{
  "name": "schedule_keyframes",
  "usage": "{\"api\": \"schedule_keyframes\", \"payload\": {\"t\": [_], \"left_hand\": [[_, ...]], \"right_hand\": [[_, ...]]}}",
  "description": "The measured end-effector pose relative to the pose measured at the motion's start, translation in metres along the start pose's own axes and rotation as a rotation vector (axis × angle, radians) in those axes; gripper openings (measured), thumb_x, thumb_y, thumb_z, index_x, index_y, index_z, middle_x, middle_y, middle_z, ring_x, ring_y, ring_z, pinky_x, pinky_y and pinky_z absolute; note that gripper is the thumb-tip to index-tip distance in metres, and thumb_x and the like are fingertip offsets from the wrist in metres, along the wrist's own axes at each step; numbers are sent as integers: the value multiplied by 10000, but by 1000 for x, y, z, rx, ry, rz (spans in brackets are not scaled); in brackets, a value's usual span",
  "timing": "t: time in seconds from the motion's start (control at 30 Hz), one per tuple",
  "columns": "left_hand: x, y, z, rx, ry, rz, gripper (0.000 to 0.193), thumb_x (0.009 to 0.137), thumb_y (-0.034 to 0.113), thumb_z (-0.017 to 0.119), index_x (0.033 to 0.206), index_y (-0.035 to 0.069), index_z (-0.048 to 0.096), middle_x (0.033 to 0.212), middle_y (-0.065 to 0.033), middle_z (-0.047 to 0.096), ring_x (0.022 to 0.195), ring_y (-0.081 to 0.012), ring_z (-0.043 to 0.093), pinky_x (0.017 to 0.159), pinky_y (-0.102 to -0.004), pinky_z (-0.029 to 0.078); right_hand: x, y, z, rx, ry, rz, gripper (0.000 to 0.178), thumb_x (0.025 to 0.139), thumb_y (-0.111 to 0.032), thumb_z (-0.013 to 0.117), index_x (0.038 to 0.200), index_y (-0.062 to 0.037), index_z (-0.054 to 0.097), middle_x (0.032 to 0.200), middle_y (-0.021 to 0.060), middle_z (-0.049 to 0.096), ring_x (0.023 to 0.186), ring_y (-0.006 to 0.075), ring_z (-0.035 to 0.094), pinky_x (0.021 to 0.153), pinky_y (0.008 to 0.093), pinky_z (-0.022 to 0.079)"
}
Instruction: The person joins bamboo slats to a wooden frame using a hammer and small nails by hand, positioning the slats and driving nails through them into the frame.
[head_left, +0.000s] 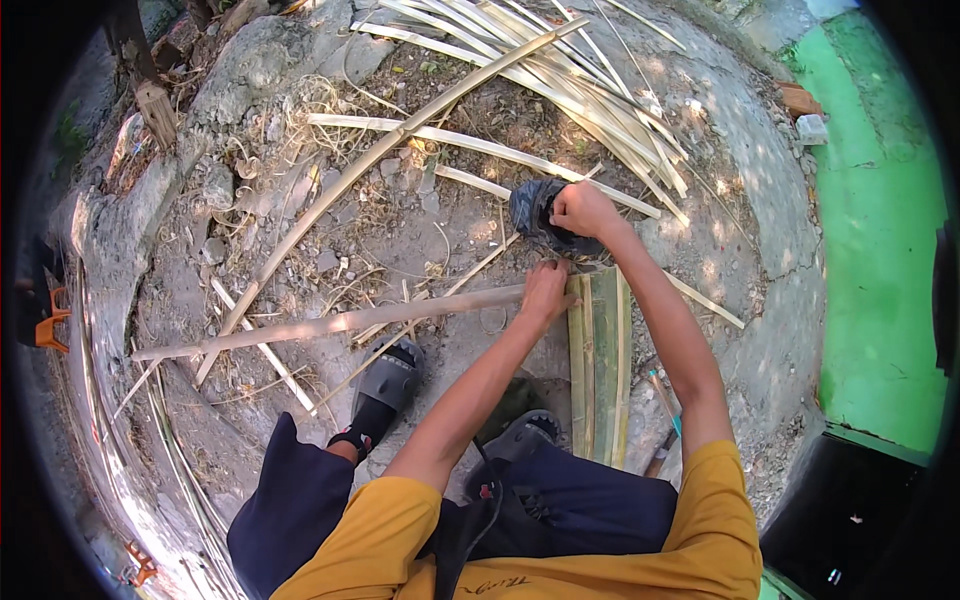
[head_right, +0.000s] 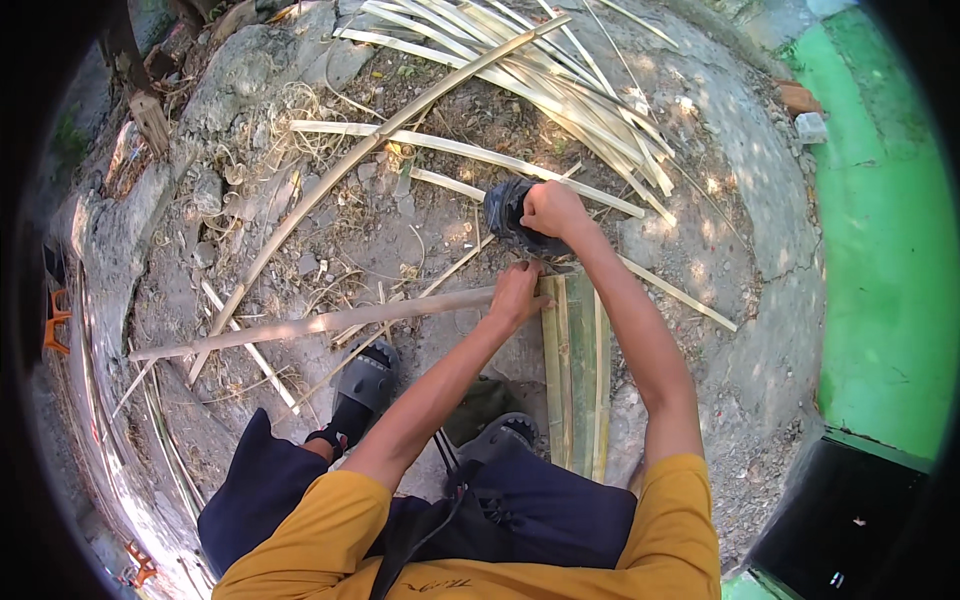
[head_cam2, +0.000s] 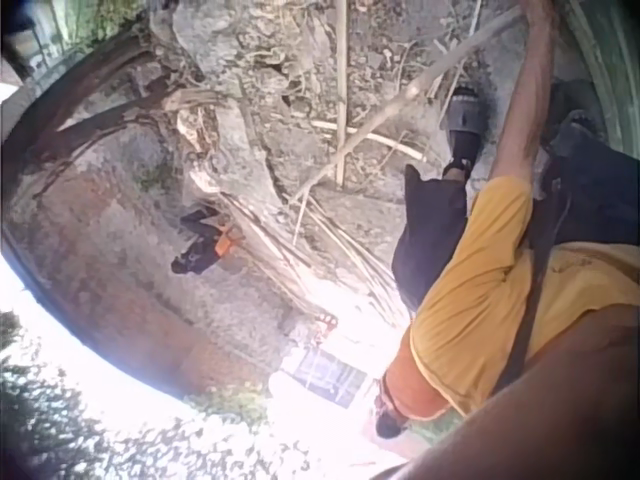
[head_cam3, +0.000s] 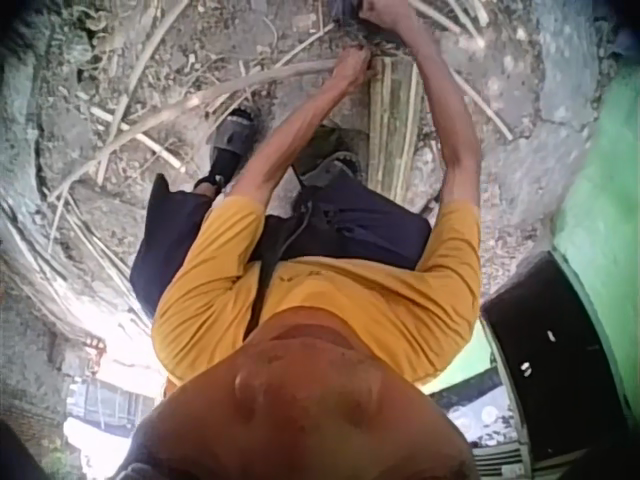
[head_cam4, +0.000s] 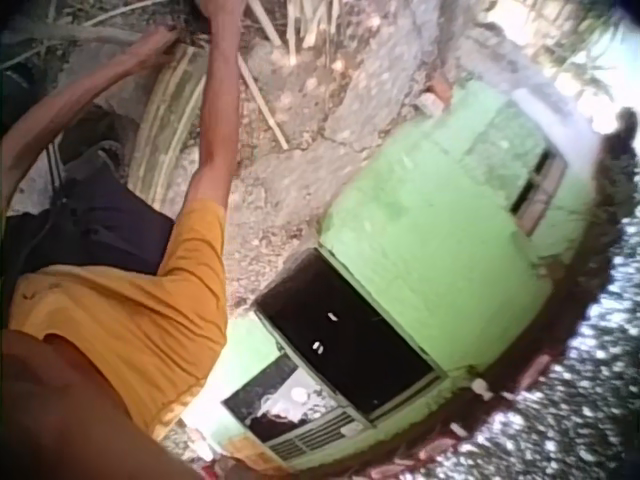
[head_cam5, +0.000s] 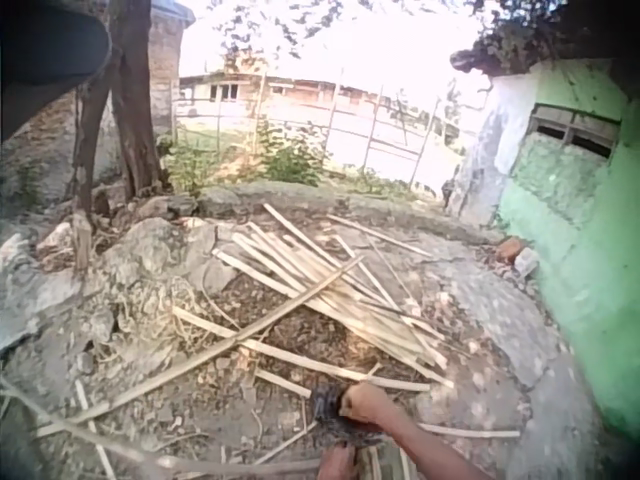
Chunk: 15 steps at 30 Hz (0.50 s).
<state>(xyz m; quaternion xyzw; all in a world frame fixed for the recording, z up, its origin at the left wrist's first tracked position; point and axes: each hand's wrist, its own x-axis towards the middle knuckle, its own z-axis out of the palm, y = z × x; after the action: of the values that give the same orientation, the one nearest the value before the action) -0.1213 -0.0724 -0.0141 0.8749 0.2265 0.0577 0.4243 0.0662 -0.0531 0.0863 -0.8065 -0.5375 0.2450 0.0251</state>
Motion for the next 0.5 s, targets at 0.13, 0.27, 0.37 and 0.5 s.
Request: {"api": "schedule_keyframes", "payload": {"t": [0.13, 0.27, 0.37, 0.5], "left_hand": [[7, 24, 9, 1, 9, 46, 665, 644, 265, 962, 1160, 18, 624, 1072, -207, 713, 1051, -411, 680, 916, -546, 532], [8, 21, 10, -15, -17, 45, 688, 648, 261, 953, 1199, 8, 628, 1064, -215, 716, 1065, -412, 678, 909, -559, 538], [4, 7, 10, 5, -46, 19, 680, 669, 255, 941, 1231, 24, 634, 1128, -204, 705, 1130, -407, 645, 946, -556, 516], [11, 6, 14, 65, -111, -20, 622, 706, 236, 915, 1235, 38, 654, 1194, -173, 699, 1184, -390, 618, 973, -553, 499]], "right_hand": [[19, 14, 48, -247, -11, 111, 173, 861, -149, 711, 951, -29, 797, 925, 220, 771, 882, 402, 765, 827, 484, 628], [24, 22, 62, -79, 199, 297, 128, 837, -116, 749, 916, -20, 780, 995, 236, 763, 957, 412, 760, 842, 491, 628], [15, -3, 86, -118, 229, 290, 124, 837, -111, 744, 897, -7, 771, 997, 258, 757, 953, 431, 755, 828, 495, 629], [21, -3, 107, 28, 419, 444, 144, 817, -84, 740, 904, 27, 768, 919, 275, 750, 876, 454, 758, 795, 518, 626]]}}
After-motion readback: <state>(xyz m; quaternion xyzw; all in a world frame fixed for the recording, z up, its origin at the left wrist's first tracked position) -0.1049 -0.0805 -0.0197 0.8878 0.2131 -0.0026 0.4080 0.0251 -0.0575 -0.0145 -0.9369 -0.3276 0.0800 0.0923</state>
